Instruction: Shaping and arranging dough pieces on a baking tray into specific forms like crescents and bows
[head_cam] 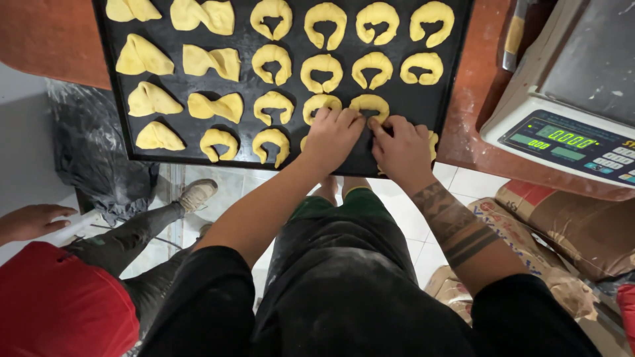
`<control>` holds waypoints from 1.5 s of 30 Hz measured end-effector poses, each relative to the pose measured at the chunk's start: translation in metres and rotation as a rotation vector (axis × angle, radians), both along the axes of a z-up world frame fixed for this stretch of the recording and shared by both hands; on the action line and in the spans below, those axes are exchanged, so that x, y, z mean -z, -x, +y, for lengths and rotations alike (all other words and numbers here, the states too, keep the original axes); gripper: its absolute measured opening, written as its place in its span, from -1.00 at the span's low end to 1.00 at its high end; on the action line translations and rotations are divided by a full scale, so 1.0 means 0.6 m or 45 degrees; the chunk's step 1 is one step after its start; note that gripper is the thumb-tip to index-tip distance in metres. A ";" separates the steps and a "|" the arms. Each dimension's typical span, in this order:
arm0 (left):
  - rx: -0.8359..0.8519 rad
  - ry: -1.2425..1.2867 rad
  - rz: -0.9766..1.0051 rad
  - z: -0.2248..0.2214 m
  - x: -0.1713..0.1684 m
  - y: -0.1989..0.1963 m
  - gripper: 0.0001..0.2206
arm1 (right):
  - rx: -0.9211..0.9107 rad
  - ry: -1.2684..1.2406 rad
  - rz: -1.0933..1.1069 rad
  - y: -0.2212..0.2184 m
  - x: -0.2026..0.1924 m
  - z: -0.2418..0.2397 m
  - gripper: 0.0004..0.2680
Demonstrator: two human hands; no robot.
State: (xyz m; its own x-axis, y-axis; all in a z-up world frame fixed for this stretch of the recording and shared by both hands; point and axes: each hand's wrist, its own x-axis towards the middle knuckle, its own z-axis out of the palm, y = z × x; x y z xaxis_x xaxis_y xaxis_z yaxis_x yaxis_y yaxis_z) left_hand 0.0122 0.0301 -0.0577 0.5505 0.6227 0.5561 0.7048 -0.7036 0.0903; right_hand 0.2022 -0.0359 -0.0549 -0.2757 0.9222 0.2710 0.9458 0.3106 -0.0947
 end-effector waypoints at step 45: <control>0.134 1.109 0.044 -0.017 0.001 -0.154 -0.67 | 0.001 0.622 -0.018 -0.173 -0.051 0.024 -0.70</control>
State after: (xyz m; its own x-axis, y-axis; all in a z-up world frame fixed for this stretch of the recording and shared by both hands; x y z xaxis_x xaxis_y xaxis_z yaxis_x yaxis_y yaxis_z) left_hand 0.1047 0.0198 -0.0582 0.6365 0.7632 -0.1112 0.6524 -0.4559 0.6054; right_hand 0.3060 -0.0214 -0.0240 -0.2753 0.9409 -0.1974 0.9483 0.2321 -0.2163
